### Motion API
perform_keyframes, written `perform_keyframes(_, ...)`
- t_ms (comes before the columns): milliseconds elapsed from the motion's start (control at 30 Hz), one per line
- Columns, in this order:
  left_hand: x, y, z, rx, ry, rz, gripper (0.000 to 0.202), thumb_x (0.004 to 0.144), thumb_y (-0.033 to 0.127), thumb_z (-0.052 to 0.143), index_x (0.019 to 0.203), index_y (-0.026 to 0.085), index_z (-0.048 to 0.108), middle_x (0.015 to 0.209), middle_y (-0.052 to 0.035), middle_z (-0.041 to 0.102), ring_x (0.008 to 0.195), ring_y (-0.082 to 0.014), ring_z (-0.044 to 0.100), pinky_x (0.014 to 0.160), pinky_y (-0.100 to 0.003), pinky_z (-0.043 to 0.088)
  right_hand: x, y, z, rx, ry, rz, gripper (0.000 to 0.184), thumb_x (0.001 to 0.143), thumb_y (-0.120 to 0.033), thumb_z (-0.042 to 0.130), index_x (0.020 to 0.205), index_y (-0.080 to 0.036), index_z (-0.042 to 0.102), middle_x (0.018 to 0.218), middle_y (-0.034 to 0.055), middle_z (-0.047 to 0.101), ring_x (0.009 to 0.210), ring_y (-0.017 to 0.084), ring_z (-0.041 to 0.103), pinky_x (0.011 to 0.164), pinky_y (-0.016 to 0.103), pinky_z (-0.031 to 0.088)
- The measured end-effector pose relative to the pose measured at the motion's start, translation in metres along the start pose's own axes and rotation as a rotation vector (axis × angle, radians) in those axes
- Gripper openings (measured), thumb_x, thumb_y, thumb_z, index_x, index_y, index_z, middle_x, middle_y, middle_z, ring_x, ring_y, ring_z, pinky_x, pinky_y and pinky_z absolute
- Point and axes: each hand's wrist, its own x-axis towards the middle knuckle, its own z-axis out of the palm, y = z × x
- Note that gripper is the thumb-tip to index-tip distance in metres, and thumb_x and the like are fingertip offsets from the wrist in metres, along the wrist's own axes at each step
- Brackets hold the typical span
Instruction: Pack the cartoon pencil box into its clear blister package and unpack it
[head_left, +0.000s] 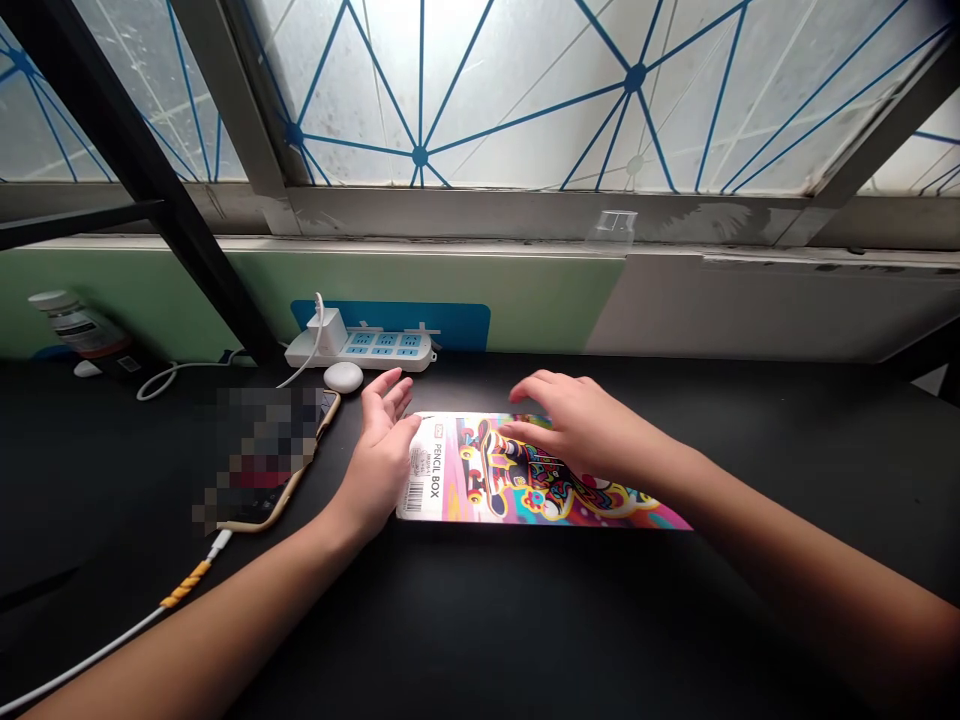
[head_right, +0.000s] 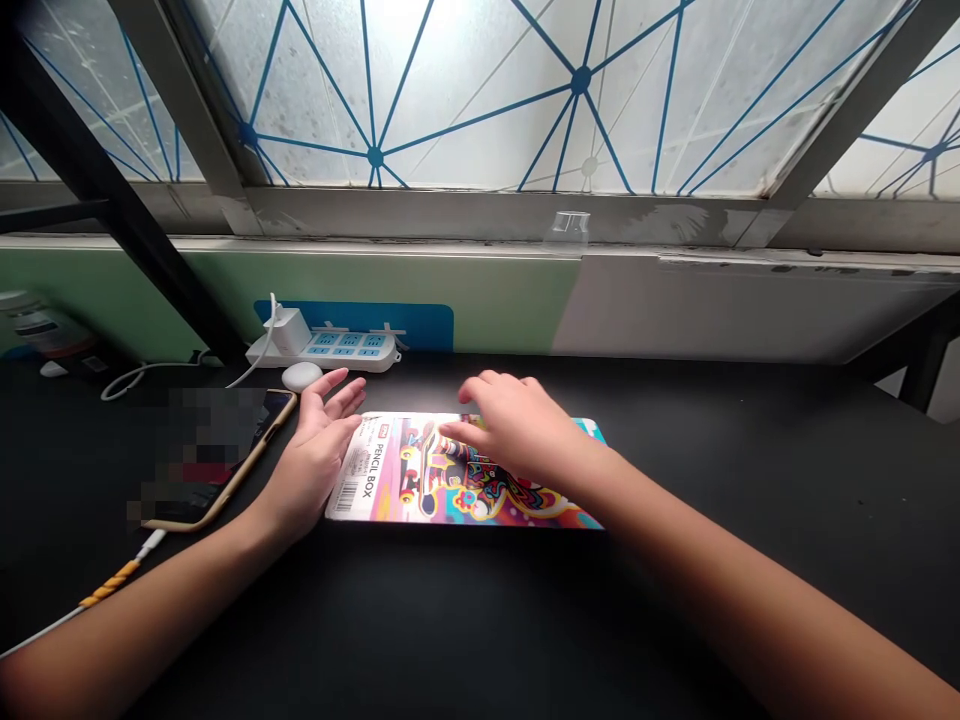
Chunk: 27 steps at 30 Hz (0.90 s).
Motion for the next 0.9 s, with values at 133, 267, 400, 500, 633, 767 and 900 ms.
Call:
perform_keyframes(133, 0.005, 0.002, 0.000, -0.119, -0.072, -0.166, 0.060, 0.088, 0.017, 0.056, 0.142, 0.031, 0.036, 0.141, -0.0130, 0.060, 0.108, -0.0282, 0.071, 0.075, -0.037, 0.061, -0.032, 0.049, 0.007, 0.127, 0.006, 0.117, 0.047, 0.096, -0.065, 0.047, 0.105, -0.024, 0.068, 0.116, 0.0094, 0.070, 0.100, 0.029, 0.065, 0.085, 0.042, 0.048)
perform_keyframes(267, 0.011, 0.001, -0.001, -0.129, -0.021, -0.215, 0.063, 0.083, 0.017, 0.063, 0.141, 0.027, 0.039, 0.107, -0.0071, 0.071, 0.066, -0.0176, 0.070, 0.056, -0.030, 0.057, -0.043, 0.073, 0.013, 0.225, 0.045, 0.184, 0.046, 0.096, -0.065, 0.047, 0.102, -0.025, 0.068, 0.107, 0.0073, 0.071, 0.094, 0.026, 0.065, 0.076, 0.037, 0.049)
perform_keyframes(400, 0.015, 0.000, -0.005, -0.105, 0.006, -0.216, 0.059, 0.081, 0.021, 0.070, 0.136, 0.026, 0.048, 0.106, -0.0034, 0.068, 0.066, -0.0135, 0.066, 0.054, -0.025, 0.054, -0.040, 0.071, 0.014, 0.225, 0.064, 0.152, 0.043, 0.098, -0.060, 0.045, 0.093, -0.024, 0.068, 0.097, 0.0061, 0.071, 0.088, 0.024, 0.065, 0.072, 0.036, 0.046)
perform_keyframes(500, 0.016, -0.001, -0.006, -0.072, -0.016, -0.202, 0.051, 0.082, 0.029, 0.071, 0.130, 0.026, 0.054, 0.107, -0.0033, 0.067, 0.068, -0.0132, 0.065, 0.055, -0.024, 0.053, -0.040, 0.068, 0.014, 0.237, 0.052, 0.181, 0.044, 0.098, -0.060, 0.045, 0.088, -0.024, 0.066, 0.088, 0.0047, 0.071, 0.077, 0.022, 0.064, 0.063, 0.034, 0.043)
perform_keyframes(633, 0.015, -0.001, -0.006, -0.158, -0.004, -0.237, 0.046, 0.081, 0.027, 0.071, 0.124, 0.023, 0.058, 0.106, -0.0042, 0.067, 0.074, -0.0145, 0.066, 0.061, -0.025, 0.054, -0.042, 0.067, 0.013, 0.285, 0.024, 0.228, 0.043, 0.097, -0.062, 0.047, 0.084, -0.024, 0.064, 0.083, 0.0030, 0.072, 0.071, 0.020, 0.063, 0.058, 0.032, 0.040)
perform_keyframes(767, 0.013, 0.003, -0.006, -0.249, -0.028, -0.277, 0.049, 0.074, 0.014, 0.064, 0.122, 0.022, 0.059, 0.108, -0.0046, 0.066, 0.076, -0.0149, 0.067, 0.063, -0.025, 0.054, -0.043, 0.067, 0.012, 0.293, 0.017, 0.246, 0.044, 0.096, -0.062, 0.048, 0.082, -0.024, 0.062, 0.081, 0.0029, 0.071, 0.069, 0.020, 0.062, 0.056, 0.031, 0.038)
perform_keyframes(900, 0.011, 0.006, -0.005, -0.208, -0.050, -0.277, 0.048, 0.076, 0.013, 0.063, 0.123, 0.023, 0.058, 0.112, -0.0051, 0.065, 0.074, -0.0146, 0.066, 0.059, -0.025, 0.053, -0.043, 0.067, 0.012, 0.290, 0.022, 0.250, 0.044, 0.096, -0.063, 0.048, 0.081, -0.024, 0.062, 0.080, 0.0031, 0.071, 0.069, 0.020, 0.062, 0.056, 0.031, 0.037)
